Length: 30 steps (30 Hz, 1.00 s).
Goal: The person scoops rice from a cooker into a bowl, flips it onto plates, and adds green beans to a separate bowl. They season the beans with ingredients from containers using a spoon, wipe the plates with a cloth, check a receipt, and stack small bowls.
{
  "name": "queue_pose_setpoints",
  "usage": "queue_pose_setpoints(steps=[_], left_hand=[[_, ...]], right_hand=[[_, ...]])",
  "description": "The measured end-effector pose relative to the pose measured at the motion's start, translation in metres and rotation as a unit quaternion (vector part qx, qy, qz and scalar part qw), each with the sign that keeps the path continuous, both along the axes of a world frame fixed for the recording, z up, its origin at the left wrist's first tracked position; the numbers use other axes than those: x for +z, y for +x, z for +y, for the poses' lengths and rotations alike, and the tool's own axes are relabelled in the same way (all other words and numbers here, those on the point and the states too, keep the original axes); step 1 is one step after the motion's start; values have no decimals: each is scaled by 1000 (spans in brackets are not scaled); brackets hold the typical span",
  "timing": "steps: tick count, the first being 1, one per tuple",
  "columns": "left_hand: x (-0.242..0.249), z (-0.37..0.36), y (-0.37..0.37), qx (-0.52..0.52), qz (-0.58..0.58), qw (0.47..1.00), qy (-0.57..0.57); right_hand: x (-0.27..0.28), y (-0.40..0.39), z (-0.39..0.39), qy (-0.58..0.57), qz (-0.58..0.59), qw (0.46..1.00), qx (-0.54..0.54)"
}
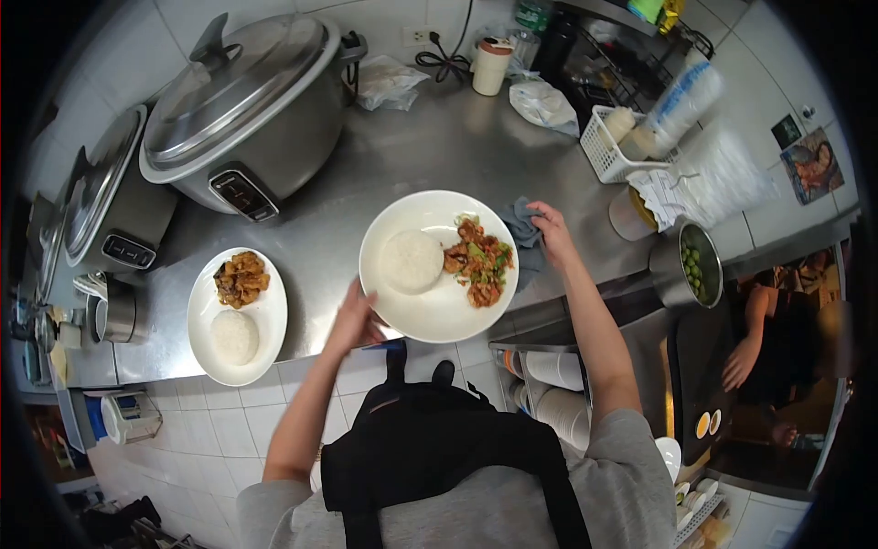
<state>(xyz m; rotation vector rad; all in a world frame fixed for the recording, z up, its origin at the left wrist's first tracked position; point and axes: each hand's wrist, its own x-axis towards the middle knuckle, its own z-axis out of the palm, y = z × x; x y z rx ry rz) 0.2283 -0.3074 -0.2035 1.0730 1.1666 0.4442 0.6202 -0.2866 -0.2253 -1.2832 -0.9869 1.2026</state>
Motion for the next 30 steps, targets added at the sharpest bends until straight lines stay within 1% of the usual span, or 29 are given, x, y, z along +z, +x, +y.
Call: queue_pose_setpoints(steps=[1, 2, 3, 4, 5, 6, 7, 8, 9, 10, 12, 14, 15, 16, 17, 18, 19, 20, 22, 23, 24, 25, 26, 28, 29, 30], left_hand=[[-20, 18, -5, -10, -65, 996, -64], [-22, 29, -2, -20, -130, 983, -126], [-25, 29, 2, -13, -96, 993, -69], [-29, 24, 11, -17, -97, 993, -67], [-37, 14, 18, 25, -89, 994, -53], [-39, -2, 24, 69, -80, 994, -42], [-44, -26, 37, 103, -104, 988, -46], [-28, -57, 57, 142, -135, 976, -92], [-20, -86, 73, 136, -198, 968, -74], [-9, -100, 78, 51, -200, 969, -139], [-25, -99, 63, -87, -177, 964, -177], [-35, -63, 44, -17, -141, 980, -141], [-28, -44, 40, 2, -94, 992, -86], [-23, -27, 38, -8, -146, 985, -94], [-32, -6, 37, -47, -147, 977, -147], [-38, 9, 40, -86, -148, 965, -198], [-45, 13, 40, -97, -146, 965, -196], [-45, 17, 41, -95, -147, 964, -201], [-43, 18, 45, -105, -145, 961, -209], [-40, 12, 46, -97, -150, 967, -182], [-34, 4, 49, -88, -156, 972, -155], [-27, -7, 53, -57, -173, 974, -135], [-28, -13, 56, -70, -173, 973, -138], [-30, -21, 62, -30, -207, 971, -118], [-36, -18, 62, -40, -221, 964, -142], [-39, -14, 62, -72, -220, 962, -147]], right_hand=[[-5, 2, -2, 13, -17, 1000, 11], [-4, -2, -10, 12, -15, 1000, 7], [-3, -6, -17, 11, -44, 999, 9], [0, -9, -22, 11, -73, 997, 12], [2, -12, -32, 8, -34, 999, 8], [-4, -15, -42, 5, -32, 999, 6], [-12, -16, -50, 19, -23, 999, -28], [-17, -18, -58, 33, -14, 997, -61], [-15, -22, -69, 30, -21, 995, -91], [-16, -23, -74, 33, -20, 995, -92], [-21, -19, -85, 50, 18, 985, -167], [-22, -14, -90, 68, 41, 981, -176], [-16, -16, -93, 65, 28, 982, -174], [-12, -18, -96, 61, 15, 983, -173], [-12, -19, -101, 64, 17, 981, -182], [-10, -18, -105, 102, -141, 972, -160], [-9, -19, -108, 134, -296, 936, -136], [-3, -24, -115, 133, -298, 934, -148], [19, -43, -136, 87, -437, 887, -123], [26, -50, -146, 67, -488, 864, -105], [32, -59, -156, 59, -491, 862, -113], [38, -70, -166, 29, -546, 831, -102], [43, -81, -175, -2, -597, 797, -92], [44, -103, -195, -29, -599, 793, -107], [44, -112, -206, 0, -494, 866, -81], [45, -120, -216, 32, -382, 921, -62]])
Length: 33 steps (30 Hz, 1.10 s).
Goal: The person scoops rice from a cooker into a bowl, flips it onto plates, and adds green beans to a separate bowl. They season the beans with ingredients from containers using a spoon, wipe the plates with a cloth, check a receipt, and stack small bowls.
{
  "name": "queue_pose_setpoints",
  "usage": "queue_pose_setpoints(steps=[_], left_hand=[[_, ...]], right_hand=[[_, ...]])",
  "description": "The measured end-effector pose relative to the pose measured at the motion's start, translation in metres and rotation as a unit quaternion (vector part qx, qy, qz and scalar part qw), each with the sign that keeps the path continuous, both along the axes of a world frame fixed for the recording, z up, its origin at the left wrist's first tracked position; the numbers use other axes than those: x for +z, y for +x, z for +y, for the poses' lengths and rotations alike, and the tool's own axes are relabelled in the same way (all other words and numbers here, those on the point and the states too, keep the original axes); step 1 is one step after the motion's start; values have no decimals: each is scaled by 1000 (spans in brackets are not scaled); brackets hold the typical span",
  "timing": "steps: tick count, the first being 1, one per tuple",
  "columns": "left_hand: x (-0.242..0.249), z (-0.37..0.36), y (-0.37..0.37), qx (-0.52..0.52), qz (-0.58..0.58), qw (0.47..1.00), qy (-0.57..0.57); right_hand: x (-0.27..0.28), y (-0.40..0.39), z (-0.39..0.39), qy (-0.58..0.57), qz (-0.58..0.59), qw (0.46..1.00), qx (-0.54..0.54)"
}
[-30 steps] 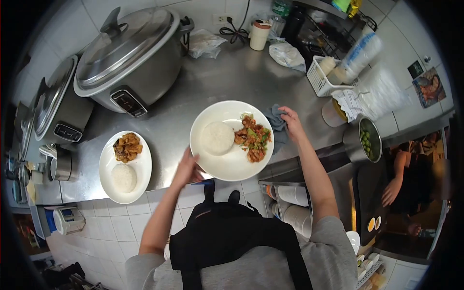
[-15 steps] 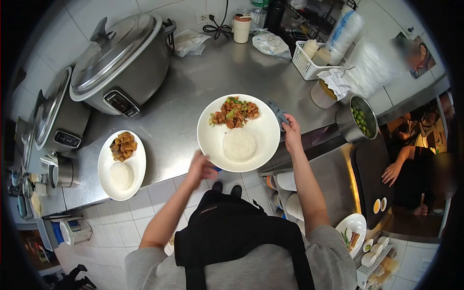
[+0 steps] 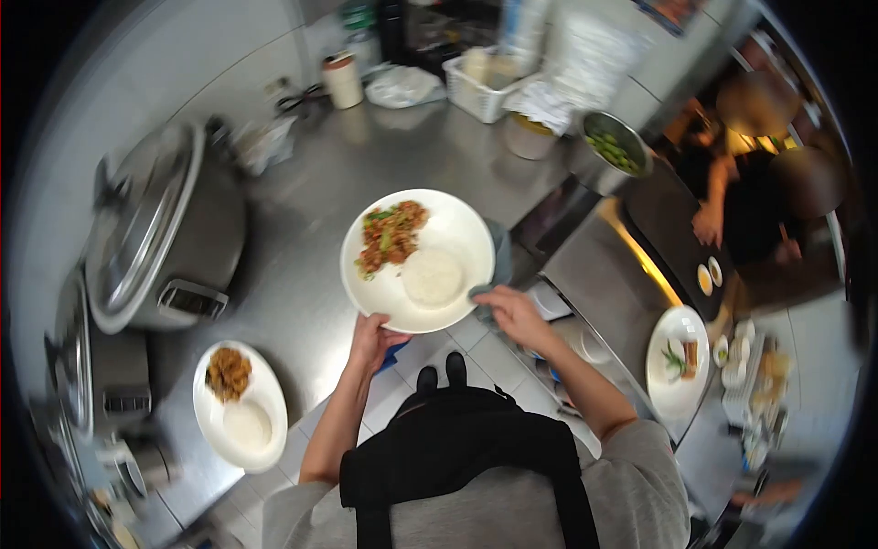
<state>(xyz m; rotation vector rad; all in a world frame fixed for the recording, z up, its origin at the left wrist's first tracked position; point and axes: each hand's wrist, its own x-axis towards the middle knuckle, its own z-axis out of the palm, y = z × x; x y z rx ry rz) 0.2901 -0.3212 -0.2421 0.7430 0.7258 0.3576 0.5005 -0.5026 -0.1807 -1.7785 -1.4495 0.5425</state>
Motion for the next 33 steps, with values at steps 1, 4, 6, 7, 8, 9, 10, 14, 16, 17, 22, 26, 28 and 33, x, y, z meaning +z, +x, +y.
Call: queue_pose_setpoints(steps=[1, 4, 6, 7, 8, 9, 10, 14, 16, 17, 22, 26, 28, 33], left_hand=[[-3, 4, 0, -13, -10, 1000, 19], [6, 9, 8, -68, 3, 995, 68], [22, -1, 28, -92, 6, 992, 90], [34, -10, 43, -111, 16, 989, 101], [41, -16, 54, -125, 26, 986, 110], [46, -27, 67, -148, 28, 983, 107], [43, -36, 81, -152, 25, 982, 109], [23, -94, 148, -268, -49, 961, 44], [11, -126, 182, -274, -67, 959, 27], [17, -140, 195, -280, -57, 958, 26], [0, -177, 253, -297, -61, 953, 12], [-2, -186, 267, -343, -101, 934, -17], [1, -186, 262, -376, -144, 915, 3], [29, -135, 179, -201, -68, 972, 104]], right_hand=[[2, -6, -9, 1, -5, 999, -35], [3, -26, -47, -46, 86, 991, -96], [-3, -23, -72, 13, 217, 963, -159], [-7, -17, -87, 15, 233, 956, -177], [-9, -15, -99, 17, 233, 955, -184], [-10, -13, -112, -5, 269, 941, -203], [-14, -12, -124, -28, 304, 926, -222], [-26, -9, -166, 22, 418, 862, -287], [-34, -3, -191, 17, 410, 863, -295], [-38, 0, -203, 13, 395, 865, -310], [-34, 9, -229, -3, 356, 885, -301], [-28, 11, -223, -16, 366, 887, -282], [-21, 10, -208, -45, 400, 885, -235], [-20, 23, -158, 10, 493, 851, -179]])
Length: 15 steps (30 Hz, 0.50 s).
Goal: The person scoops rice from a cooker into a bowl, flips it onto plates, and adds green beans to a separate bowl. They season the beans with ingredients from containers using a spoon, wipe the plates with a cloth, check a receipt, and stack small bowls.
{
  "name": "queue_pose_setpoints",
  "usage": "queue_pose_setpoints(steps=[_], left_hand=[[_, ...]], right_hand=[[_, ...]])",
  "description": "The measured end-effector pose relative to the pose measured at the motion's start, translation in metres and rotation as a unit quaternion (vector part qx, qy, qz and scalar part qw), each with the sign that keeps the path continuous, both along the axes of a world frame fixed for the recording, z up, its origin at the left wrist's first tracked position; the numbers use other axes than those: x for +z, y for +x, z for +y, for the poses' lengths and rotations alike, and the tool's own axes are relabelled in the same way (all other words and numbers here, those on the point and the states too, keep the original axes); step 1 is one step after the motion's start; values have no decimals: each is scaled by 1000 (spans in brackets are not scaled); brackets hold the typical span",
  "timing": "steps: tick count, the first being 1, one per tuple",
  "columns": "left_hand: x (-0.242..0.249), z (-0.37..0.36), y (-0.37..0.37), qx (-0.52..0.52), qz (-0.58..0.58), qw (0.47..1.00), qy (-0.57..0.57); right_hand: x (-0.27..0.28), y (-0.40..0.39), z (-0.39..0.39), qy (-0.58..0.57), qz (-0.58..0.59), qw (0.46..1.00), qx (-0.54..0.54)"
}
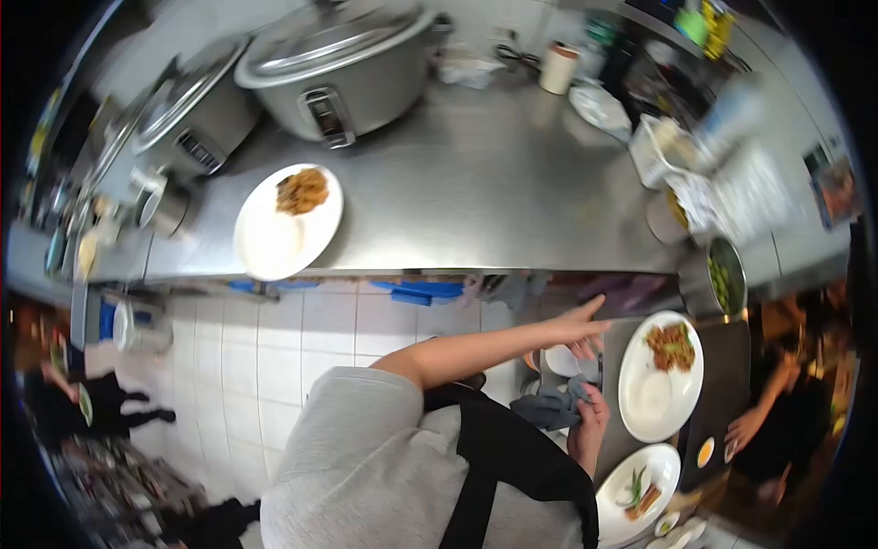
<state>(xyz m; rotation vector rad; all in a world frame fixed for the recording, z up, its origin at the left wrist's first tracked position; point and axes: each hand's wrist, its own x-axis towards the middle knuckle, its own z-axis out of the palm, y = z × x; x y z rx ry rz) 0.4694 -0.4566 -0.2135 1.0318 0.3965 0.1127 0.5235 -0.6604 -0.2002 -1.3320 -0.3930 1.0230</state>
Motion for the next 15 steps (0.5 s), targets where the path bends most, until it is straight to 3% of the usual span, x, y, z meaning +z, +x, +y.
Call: queue_pose_setpoints(steps=[2, 4, 6, 7, 9, 10, 11, 13, 14, 15], left_hand=[[-6, 34, -68, 129, -21, 983, 129], [18, 58, -158, 243, 10, 957, 159], [13, 73, -253, 402, 26, 887, 225], [32, 70, -294, 499, 92, 822, 259], [13, 74, -383, 652, 225, 620, 374], [34, 70, -410, 687, 281, 507, 438], [7, 81, -461, 591, 458, 213, 628], [-46, 99, -537, 626, 547, 135, 539], [-32, 99, -545, 764, 410, 391, 307], [-16, 99, -550, 780, 211, 589, 26]], right_hand=[[23, -1, 35, 38, -6, 998, 58], [55, -8, 76, 101, -31, 990, 91], [75, -12, 120, 157, -73, 979, 107], [81, -11, 143, 191, -95, 970, 119], [100, -27, 189, 229, -156, 957, 82], [100, -30, 214, 251, -153, 952, 89], [95, -32, 239, 272, -149, 946, 93], [88, -43, 286, 275, -133, 948, 88], [80, -48, 308, 276, -134, 948, 86], [70, -52, 328, 273, -127, 950, 83]])
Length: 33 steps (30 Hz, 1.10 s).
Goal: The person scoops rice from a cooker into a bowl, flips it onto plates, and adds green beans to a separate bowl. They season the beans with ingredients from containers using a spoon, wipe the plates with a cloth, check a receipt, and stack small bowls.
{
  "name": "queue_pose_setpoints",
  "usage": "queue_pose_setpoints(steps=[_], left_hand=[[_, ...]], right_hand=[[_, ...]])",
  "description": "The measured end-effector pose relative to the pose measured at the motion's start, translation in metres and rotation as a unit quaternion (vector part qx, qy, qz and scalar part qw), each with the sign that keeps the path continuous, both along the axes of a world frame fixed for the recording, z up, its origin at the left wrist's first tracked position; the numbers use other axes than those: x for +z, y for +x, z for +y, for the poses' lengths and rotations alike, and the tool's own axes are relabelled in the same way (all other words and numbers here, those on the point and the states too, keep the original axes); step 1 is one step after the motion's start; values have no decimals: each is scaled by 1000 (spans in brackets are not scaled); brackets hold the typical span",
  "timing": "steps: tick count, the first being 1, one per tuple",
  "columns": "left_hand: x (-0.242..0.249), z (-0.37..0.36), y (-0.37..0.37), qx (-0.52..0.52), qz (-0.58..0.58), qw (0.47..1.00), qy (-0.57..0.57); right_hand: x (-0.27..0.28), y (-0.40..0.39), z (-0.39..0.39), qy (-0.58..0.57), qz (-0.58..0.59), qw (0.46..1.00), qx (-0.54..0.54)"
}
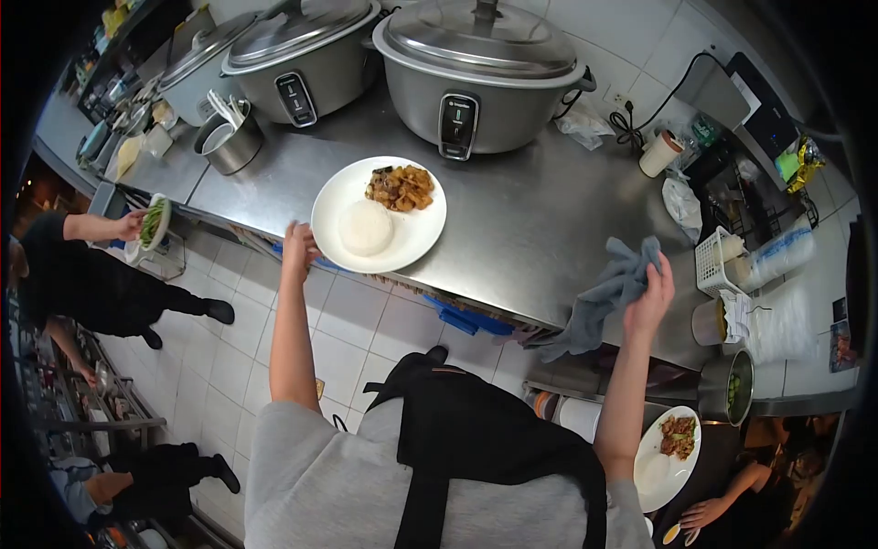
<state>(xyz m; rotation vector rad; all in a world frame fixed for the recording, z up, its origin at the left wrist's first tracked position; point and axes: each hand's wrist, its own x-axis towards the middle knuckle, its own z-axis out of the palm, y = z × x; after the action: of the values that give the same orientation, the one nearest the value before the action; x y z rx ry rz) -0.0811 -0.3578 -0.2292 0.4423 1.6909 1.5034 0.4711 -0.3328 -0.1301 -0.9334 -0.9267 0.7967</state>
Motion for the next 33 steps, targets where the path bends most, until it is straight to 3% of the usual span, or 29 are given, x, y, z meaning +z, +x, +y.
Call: queue_pose_setpoints(steps=[1, 2, 4, 6, 8, 14, 16, 20, 22, 27, 33], left_hand=[[2, 3, -4, -83, -74, 994, 23], [4, 7, -9, -89, -75, 993, 25], [4, 13, -15, -231, 1, 972, -44], [7, 17, -10, -241, -23, 970, -30], [14, 21, 9, -269, -25, 961, -53], [-2, 36, 95, -333, -99, 937, -35], [0, 39, 127, -347, -125, 929, -32], [8, 42, 179, -392, -154, 906, -28], [9, 44, 197, -405, -170, 898, -15], [2, 49, 214, -419, -159, 894, -20], [13, 44, 217, -406, -170, 897, -29]], right_hand=[[-9, -4, 16, -4, 7, 1000, -2], [-18, -9, 29, -2, 5, 1000, -8], [-31, -18, 44, -51, -14, 998, -23], [-36, -31, 48, -63, -26, 997, -45], [-63, -28, 54, -77, -181, 977, -81], [-97, -37, 44, -78, -357, 929, -66], [-73, -49, 28, -70, -469, 880, 24], [-44, -64, 7, -81, -567, 817, 69], [-42, -62, 5, -41, -755, 649, 87], [-60, -52, 10, 5, -764, 639, 93], [-66, -51, 13, 28, -796, 591, 127]])
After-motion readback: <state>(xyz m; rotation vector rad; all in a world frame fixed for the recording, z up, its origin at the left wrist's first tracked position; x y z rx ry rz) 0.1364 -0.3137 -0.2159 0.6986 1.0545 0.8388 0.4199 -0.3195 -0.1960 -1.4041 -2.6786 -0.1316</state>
